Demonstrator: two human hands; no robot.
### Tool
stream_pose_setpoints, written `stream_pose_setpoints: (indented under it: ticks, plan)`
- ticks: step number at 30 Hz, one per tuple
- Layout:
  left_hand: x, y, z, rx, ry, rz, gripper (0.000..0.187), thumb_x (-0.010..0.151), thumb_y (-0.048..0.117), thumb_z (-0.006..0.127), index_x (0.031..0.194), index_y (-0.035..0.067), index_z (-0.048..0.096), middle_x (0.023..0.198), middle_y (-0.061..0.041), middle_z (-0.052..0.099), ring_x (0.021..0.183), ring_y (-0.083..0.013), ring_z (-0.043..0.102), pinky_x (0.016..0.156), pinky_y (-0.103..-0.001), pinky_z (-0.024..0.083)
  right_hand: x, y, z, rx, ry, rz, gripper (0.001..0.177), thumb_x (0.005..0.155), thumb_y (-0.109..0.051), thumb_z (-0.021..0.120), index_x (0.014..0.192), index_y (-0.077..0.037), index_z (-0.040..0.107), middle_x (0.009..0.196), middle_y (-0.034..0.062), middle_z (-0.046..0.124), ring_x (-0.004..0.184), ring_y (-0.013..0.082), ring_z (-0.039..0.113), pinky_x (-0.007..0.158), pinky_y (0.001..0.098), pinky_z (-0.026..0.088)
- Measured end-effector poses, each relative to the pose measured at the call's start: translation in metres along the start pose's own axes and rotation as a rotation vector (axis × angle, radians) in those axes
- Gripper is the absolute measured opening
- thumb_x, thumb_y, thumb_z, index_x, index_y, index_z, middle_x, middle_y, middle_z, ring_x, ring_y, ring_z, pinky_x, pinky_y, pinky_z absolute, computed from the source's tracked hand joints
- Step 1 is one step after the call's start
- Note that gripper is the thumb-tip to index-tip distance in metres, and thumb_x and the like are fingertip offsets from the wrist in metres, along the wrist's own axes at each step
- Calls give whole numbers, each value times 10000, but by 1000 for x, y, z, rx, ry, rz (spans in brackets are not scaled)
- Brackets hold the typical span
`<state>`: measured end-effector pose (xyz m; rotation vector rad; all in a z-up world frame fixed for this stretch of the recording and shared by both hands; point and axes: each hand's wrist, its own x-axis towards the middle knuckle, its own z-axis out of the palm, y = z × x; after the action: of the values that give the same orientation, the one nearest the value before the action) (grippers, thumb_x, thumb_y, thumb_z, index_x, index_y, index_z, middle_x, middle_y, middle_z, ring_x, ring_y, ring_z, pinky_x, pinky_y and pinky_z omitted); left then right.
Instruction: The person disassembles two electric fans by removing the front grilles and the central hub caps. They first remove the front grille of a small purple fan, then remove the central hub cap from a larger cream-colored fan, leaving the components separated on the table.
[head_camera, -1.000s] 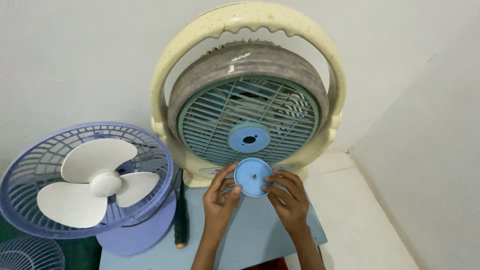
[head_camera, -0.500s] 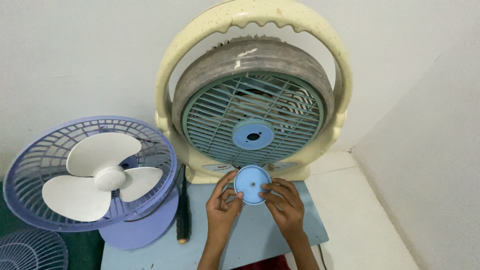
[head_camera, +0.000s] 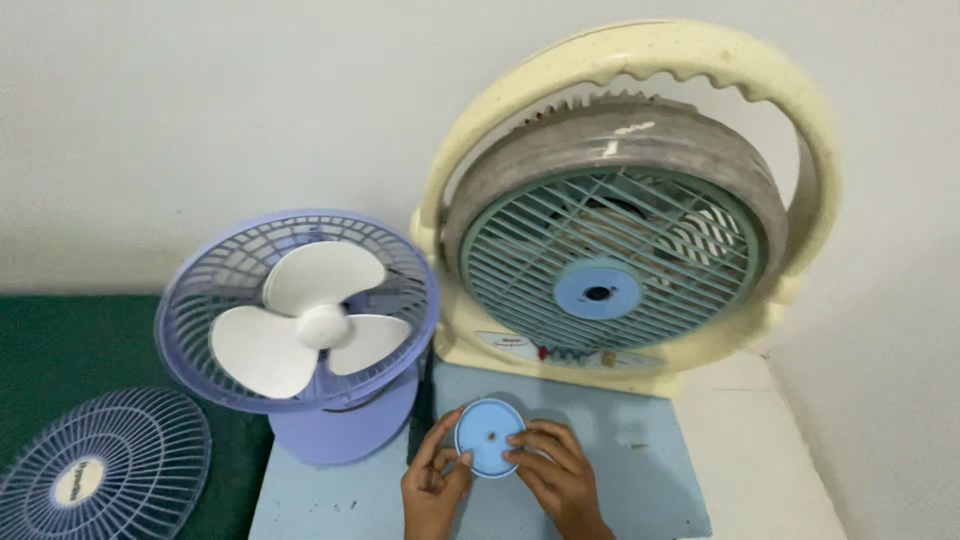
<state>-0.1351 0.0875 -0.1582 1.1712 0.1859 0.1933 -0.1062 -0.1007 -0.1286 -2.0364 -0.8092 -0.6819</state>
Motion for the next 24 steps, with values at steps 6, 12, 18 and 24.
stream_pose_setpoints:
  ticks: [6,12,18,24]
  plan:
    - [-20,3,-85,2,143,63,598,845,-65,701,1424,-31,554,1355,-115,686,755,-100,619,559,-239,488,23,-25,62,218,-157,-119,359,656,-98,899,1000,-93,800,1123,33,752,1125,276,651,917,389,575]
    - [-30,22,-168,79,306,23,613,827,-25,740,1408,11,548,1341,-25,671,757,-91,650,619,-249,555,55,-65,126,328,-241,-308,391,680,-142,913,1041,-58,789,1156,69,729,1141,298,651,927,392,583]
    - [-44,31,-225,45,504,77,585,871,17,695,1445,42,583,725,-16,655,637,-58,545,584,-199,414,71,-105,183,444,-370,-209,402,702,-148,920,1062,-43,779,1184,86,728,1151,326,639,935,439,561]
    - [-41,68,-253,240,654,177,535,898,23,674,1425,41,584,882,-44,723,790,-66,639,710,-216,520,85,-135,229,464,-401,-244,313,761,-108,869,1041,-24,757,1210,93,719,1190,342,633,956,443,551]
